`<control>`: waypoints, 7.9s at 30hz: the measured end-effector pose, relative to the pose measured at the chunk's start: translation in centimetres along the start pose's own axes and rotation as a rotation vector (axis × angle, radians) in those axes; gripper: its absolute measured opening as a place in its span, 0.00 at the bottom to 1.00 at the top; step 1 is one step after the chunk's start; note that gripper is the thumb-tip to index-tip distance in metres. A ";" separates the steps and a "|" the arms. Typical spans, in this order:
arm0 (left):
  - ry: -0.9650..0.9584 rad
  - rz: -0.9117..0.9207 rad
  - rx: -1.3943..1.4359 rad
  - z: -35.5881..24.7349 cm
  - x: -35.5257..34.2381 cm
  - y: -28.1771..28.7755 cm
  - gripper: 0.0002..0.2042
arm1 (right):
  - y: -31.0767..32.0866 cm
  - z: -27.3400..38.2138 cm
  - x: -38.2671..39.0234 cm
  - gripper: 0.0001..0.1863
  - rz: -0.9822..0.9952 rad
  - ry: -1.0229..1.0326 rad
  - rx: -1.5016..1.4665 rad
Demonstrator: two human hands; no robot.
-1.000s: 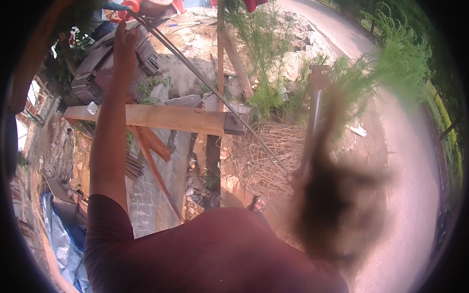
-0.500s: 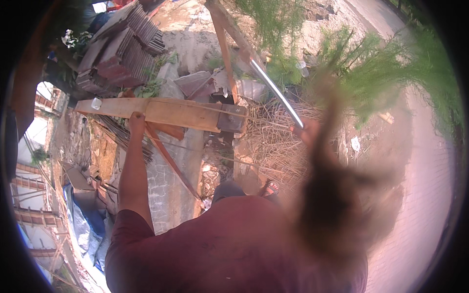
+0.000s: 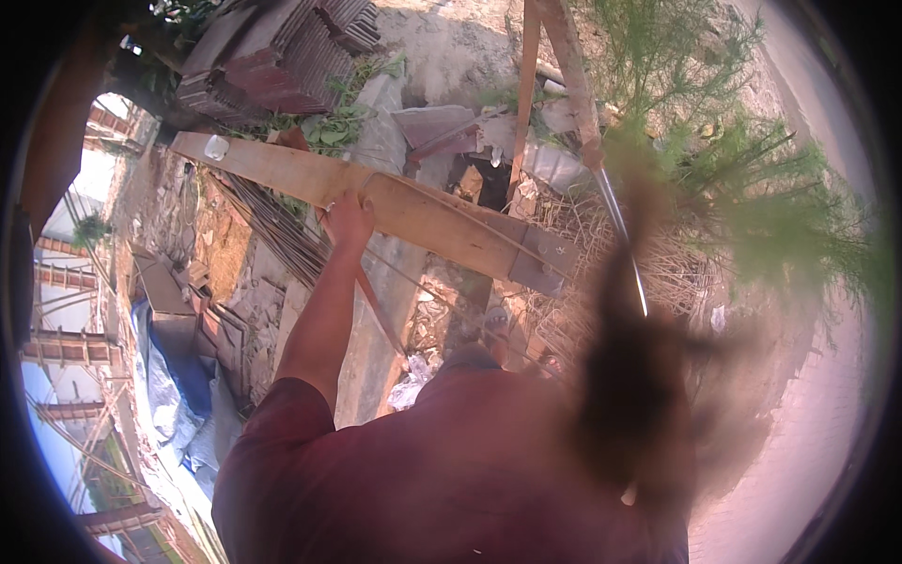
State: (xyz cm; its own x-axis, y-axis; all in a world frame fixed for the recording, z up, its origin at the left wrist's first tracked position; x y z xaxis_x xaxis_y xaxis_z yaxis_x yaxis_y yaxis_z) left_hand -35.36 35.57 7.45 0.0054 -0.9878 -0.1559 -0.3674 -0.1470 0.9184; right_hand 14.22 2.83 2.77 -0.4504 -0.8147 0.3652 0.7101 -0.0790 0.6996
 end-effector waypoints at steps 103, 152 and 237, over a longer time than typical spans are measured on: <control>-0.609 -0.703 0.012 -23.5 -13.6 37.1 0.24 | -1.8 8.7 -6.9 0.17 -0.200 0.273 -0.444; -0.184 0.101 0.120 5.1 -5.9 -1.5 0.28 | -2.6 7.3 -2.5 0.20 0.065 -0.101 0.219; -0.267 0.108 -0.218 6.0 -6.5 -3.9 0.31 | -4.3 -1.0 18.0 0.14 -0.316 -0.495 0.745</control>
State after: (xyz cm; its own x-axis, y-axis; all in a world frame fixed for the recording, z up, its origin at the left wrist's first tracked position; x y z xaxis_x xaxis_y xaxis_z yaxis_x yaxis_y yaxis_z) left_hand -39.52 42.92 2.67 -0.2761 -0.9541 -0.1163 -0.1450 -0.0782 0.9863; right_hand 3.61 -12.08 5.67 -0.8627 -0.4683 0.1909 0.0650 0.2716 0.9602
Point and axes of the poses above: each hand's wrist, its own x-axis away from the middle knuckle, its own y-axis out of the back of the hand, z = x × y, the point moved 9 cm from there along -x, towards the middle knuckle, and after that the axes turned 10 degrees about x, right-handed, at the moved point
